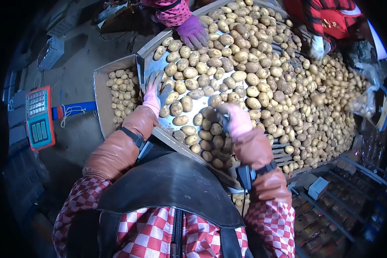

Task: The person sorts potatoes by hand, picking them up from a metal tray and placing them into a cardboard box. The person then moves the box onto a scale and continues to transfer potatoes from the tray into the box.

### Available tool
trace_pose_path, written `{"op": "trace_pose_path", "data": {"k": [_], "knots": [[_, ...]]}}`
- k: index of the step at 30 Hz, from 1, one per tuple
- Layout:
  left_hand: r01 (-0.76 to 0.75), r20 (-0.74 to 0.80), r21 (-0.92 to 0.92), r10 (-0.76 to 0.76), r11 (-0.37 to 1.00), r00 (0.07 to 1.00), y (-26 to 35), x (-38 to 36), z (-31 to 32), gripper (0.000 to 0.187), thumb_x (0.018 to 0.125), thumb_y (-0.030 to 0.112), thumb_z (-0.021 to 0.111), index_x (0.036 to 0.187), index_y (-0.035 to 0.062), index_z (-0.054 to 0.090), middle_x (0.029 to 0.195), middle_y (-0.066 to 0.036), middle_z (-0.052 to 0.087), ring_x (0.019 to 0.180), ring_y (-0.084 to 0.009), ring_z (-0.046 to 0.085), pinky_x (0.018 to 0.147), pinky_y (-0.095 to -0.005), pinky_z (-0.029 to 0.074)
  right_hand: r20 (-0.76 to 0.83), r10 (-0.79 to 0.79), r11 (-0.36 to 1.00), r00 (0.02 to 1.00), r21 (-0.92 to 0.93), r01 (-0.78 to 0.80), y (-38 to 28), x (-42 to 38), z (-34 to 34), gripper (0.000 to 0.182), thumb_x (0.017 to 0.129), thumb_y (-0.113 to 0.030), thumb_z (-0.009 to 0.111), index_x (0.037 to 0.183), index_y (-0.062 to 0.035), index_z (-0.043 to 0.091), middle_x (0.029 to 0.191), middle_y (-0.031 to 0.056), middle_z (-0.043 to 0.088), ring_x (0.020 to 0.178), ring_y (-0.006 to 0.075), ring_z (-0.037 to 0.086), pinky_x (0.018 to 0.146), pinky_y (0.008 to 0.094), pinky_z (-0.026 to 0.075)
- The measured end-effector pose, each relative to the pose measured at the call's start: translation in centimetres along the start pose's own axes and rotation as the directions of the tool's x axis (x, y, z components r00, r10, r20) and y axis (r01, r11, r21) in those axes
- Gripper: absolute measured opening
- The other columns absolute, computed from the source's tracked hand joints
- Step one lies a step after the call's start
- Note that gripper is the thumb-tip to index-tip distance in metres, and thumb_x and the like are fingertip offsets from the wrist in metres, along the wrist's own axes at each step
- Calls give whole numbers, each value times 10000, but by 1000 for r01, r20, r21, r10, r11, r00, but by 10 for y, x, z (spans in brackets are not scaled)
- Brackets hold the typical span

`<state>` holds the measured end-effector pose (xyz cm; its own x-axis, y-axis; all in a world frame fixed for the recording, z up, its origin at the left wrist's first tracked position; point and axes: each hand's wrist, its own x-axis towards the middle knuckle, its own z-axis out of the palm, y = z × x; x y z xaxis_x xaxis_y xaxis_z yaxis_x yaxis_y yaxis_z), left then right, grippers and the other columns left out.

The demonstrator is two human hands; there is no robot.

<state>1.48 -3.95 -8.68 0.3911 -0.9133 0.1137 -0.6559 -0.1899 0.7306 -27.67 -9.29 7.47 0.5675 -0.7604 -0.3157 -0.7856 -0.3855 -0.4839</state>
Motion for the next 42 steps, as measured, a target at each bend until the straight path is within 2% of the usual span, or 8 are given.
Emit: {"op": "trace_pose_path", "data": {"k": [11, 16, 17, 19, 24, 27, 41, 42], "knots": [[125, -9, -692, -182, 711, 983, -51, -1, 37, 532, 876, 96, 614, 1376, 80, 435, 1396, -78, 476, 1303, -210, 435, 1112, -350, 296, 95, -62, 837, 994, -538, 103, 26, 144, 24, 552, 802, -36, 540, 1329, -185, 471, 1425, 110, 414, 1285, 382, 396, 1052, 457, 389], [293, 513, -827, -429, -481, 743, -36, 9, 14, 451, 869, 40, 601, 1310, 71, 514, 1317, -89, 536, 1245, -202, 483, 1082, -351, 334, 191, 171, 768, 967, -640, -9, -7, 154, 13, 466, 858, -106, 515, 1315, -185, 464, 1322, 164, 472, 1156, 431, 504, 961, 512, 441], [287, 505, -831, -431, -477, 748, -30, 10, 9, 451, 869, 40, 601, 1310, 71, 514, 1317, -89, 536, 1245, -202, 483, 1082, -351, 334, 226, 185, 767, 956, -642, 4, -9, 153, 13, 479, 870, -127, 504, 1342, -172, 440, 1316, 182, 474, 1140, 435, 517, 945, 519, 445], [31, -66, -371, -60, 928, 996, -11, 3, 0, 420, 870, 25, 592, 1280, 104, 550, 1295, -98, 551, 1231, -221, 497, 1054, -350, 343, 122, 178, 806, 976, -587, -74, -2, 151, 18, 513, 870, -142, 503, 1373, -147, 402, 1319, 199, 474, 1138, 435, 521, 943, 524, 441], [319, 219, -886, -302, 337, 928, -39, 3, 25, 570, 874, 231, 634, 1400, 193, 418, 1423, -86, 433, 1350, -263, 354, 1125, -494, 191, 16, 179, 818, 984, -557, -140, 4, 155, 26, 513, 862, -147, 503, 1365, -129, 399, 1325, 205, 477, 1134, 437, 521, 952, 509, 440], [9, 69, -116, -1, 993, 998, -18, 5, 2, 656, 849, 380, 650, 1425, 210, 385, 1466, -77, 383, 1388, -269, 297, 1124, -571, 142, 78, 173, 849, 982, -518, -108, 3, 147, 20, 458, 868, -145, 487, 1323, -133, 436, 1319, 227, 481, 1108, 441, 543, 943, 479, 461], [-6, 139, 289, -36, 957, 990, -100, 8, 69, 795, 793, 414, 677, 1466, 225, 298, 1511, -47, 304, 1420, -254, 227, 1125, -573, 98, 204, 2, 404, 979, 895, -187, -86, 103, 22, 304, 837, -218, 705, 1050, -63, 553, 693, -9, 544, 538, 118, 533, 451, 249, 421], [86, 212, -386, -3, 918, 977, -194, 20, 138, 791, 789, 352, 693, 1467, 233, 304, 1507, -42, 314, 1416, -249, 240, 1125, -573, 93, 356, -100, 217, 929, 919, -329, -100, 111, 29, 239, 828, -232, 717, 929, -71, 572, 641, -19, 523, 498, 98, 509, 437, 224, 407]]}}
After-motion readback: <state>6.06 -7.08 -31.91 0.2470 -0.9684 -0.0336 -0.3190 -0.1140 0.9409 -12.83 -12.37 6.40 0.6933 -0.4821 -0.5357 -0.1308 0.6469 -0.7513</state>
